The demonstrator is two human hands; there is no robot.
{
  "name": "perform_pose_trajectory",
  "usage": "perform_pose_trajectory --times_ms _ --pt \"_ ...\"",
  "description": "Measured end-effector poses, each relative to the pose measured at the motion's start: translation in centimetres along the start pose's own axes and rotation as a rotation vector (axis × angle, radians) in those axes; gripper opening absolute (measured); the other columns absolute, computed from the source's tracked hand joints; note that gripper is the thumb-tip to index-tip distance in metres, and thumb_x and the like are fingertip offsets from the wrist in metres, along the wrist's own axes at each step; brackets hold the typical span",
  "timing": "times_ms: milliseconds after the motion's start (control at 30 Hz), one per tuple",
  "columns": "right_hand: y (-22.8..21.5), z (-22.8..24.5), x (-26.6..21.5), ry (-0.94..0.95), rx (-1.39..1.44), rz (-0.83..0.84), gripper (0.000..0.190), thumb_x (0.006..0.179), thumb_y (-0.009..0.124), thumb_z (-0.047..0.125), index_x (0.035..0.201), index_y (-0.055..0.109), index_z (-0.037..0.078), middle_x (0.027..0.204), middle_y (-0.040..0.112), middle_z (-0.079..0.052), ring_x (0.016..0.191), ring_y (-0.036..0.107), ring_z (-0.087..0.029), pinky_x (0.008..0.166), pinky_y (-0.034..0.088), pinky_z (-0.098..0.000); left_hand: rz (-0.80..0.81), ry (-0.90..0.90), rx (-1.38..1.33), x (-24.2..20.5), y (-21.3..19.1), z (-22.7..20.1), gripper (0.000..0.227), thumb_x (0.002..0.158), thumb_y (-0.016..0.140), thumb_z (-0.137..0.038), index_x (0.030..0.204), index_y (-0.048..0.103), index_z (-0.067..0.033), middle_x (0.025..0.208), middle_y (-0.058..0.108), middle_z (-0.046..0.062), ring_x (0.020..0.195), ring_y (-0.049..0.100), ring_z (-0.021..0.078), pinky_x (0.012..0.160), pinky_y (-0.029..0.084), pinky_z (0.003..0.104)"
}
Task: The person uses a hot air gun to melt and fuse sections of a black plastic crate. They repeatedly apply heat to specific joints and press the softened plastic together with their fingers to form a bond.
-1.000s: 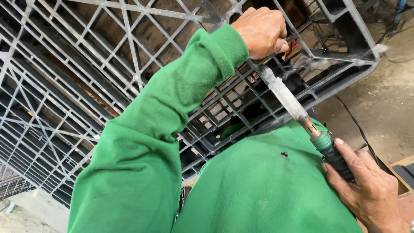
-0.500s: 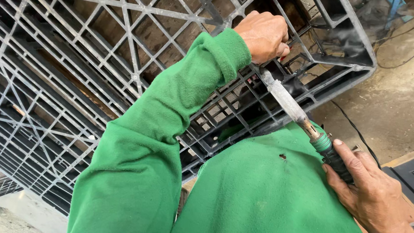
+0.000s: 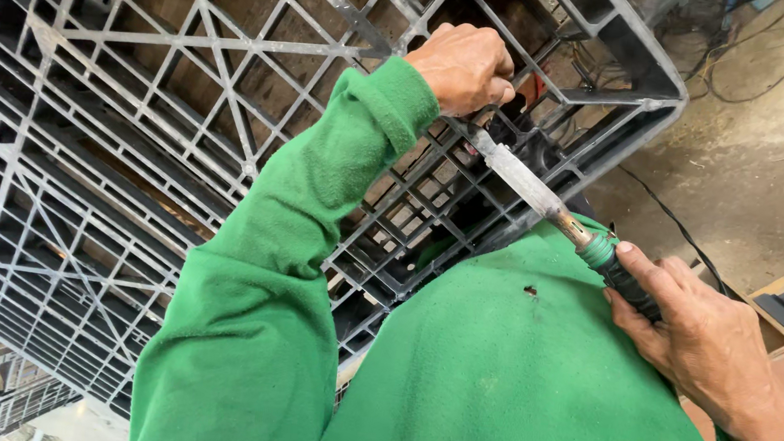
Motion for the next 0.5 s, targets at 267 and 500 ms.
perform_pose_trajectory --times_ms 267,500 --pt "0.33 -0.09 -0.13 0.005 0.038 -0.027 0.062 0.081 0.078 0.027 0.138 0.060 0.014 0.084 0.057 -0.008 0.069 0.062 -0.028 0.058 0.050 -0.0411 0.009 -0.009 0.011 -0.08 -0.19 -0.26 0.026 0.089 0.074 -0.030 0.093 0.078 -0.0047 0.072 0.070 0.017 0.073 0.069 0.0338 0.078 0.055 0.049" --pt "0.08 -0.81 -0.32 0.057 0.303 -0.091 0.060 0.078 0.081 0.016 0.135 0.064 0.010 0.084 0.063 -0.008 0.065 0.061 -0.021 0.059 0.050 -0.0336 -0.009 -0.039 0.026 -0.12 -0.71 -0.83 0.031 0.086 0.078 -0.034 0.099 0.078 -0.0063 0.078 0.071 0.015 0.079 0.070 0.0346 0.083 0.054 0.051"
Point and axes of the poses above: each hand's wrist, its own x-axis towards the middle knuckle, its own y-axis out of the palm, z = x × y, the point moved 5 cm from there along x, towards the middle knuckle
